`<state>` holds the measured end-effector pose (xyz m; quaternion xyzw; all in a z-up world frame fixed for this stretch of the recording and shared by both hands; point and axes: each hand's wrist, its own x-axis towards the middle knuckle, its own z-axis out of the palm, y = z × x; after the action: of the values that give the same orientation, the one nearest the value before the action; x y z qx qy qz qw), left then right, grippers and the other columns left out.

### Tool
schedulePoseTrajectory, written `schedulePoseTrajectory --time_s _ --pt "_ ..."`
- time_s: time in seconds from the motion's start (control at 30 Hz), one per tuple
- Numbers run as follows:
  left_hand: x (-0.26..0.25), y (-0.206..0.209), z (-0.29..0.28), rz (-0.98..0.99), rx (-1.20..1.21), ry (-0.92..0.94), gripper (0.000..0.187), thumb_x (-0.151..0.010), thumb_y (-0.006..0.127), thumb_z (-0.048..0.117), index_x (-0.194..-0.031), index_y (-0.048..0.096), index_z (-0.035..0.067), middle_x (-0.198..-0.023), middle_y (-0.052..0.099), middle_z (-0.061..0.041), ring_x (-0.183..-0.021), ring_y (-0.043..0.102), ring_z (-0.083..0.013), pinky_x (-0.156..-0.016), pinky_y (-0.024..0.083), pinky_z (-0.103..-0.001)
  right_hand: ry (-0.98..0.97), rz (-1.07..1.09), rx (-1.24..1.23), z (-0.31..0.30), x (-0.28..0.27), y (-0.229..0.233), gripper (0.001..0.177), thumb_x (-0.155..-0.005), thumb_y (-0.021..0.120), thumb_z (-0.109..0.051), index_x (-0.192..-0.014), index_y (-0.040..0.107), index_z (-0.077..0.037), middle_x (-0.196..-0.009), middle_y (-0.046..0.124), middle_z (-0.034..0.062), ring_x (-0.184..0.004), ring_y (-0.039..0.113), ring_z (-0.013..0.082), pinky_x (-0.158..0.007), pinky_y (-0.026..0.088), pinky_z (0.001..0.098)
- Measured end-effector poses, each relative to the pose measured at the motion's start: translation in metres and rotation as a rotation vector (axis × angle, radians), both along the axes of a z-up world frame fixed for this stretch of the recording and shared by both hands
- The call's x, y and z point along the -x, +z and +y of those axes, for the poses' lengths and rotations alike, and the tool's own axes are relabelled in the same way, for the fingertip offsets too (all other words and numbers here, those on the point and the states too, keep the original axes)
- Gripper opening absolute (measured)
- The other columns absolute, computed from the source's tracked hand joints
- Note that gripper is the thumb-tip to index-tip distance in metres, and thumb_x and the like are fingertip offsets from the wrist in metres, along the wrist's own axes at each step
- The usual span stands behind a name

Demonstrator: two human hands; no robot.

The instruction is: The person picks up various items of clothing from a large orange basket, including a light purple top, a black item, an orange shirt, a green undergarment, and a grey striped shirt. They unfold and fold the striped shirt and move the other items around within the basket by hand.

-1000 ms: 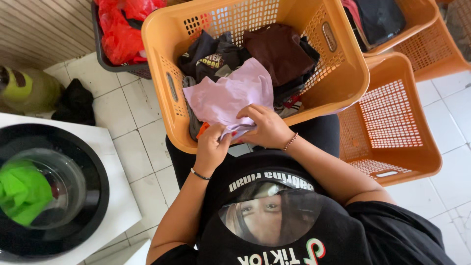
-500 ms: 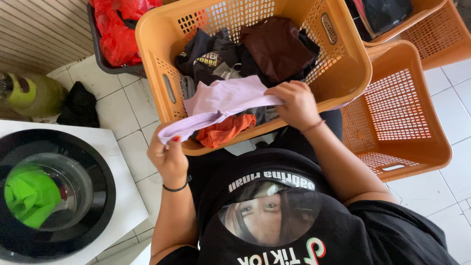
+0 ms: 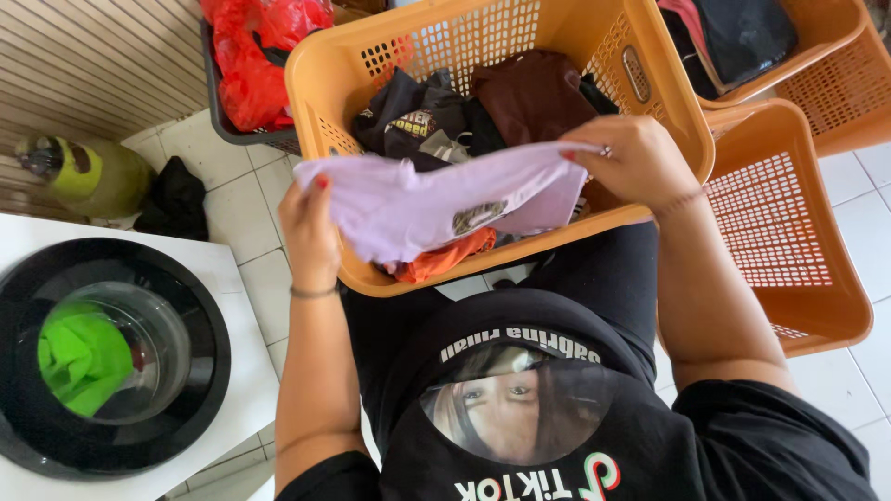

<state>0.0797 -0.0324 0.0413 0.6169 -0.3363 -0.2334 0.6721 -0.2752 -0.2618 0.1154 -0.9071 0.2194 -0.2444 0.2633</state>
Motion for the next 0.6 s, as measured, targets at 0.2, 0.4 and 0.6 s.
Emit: schedulePoseTrajectory --time_s 0.2,0.4,0.6 --pt "-0.023 0.030 -0.079 0.213 0.182 -0.097 0.034 -0.101 0.069 0.034 -0.113 0.068 0.002 -0.095 0.066 0.002 -0.078 0.055 -0.0059 -0.067 0.042 -0.024 -0.143 -0.128 0.198 -0.056 -0.038 -0.016 0.013 -0.098 0.078 -0.010 -0.110 0.079 -0.005 -0.105 0.076 0.0124 -0.095 0.073 0.0291 -0.082 0.058 0.0377" --pt "-0.020 0.093 -0.056 -0.121 0.294 -0.278 0.036 -0.112 0.066 0.033 -0.118 0.069 -0.003 -0.093 0.065 0.001 -0.082 0.054 -0.0066 -0.076 0.042 -0.023 -0.161 -0.362 0.123 -0.075 -0.021 0.008 0.026 -0.100 0.073 0.006 -0.123 0.078 -0.004 -0.120 0.077 0.0091 -0.111 0.076 0.0213 -0.099 0.061 0.0334" --pt "0.004 0.029 -0.024 -0.238 -0.044 -0.741 0.024 -0.103 0.063 0.014 -0.123 0.069 0.003 -0.112 0.073 -0.003 -0.104 0.066 -0.0135 -0.092 0.053 -0.031 0.018 -0.107 0.030 -0.076 0.014 -0.035 0.024 -0.091 0.077 0.002 -0.112 0.079 -0.009 -0.118 0.074 0.0115 -0.113 0.070 0.0249 -0.100 0.057 0.0362"
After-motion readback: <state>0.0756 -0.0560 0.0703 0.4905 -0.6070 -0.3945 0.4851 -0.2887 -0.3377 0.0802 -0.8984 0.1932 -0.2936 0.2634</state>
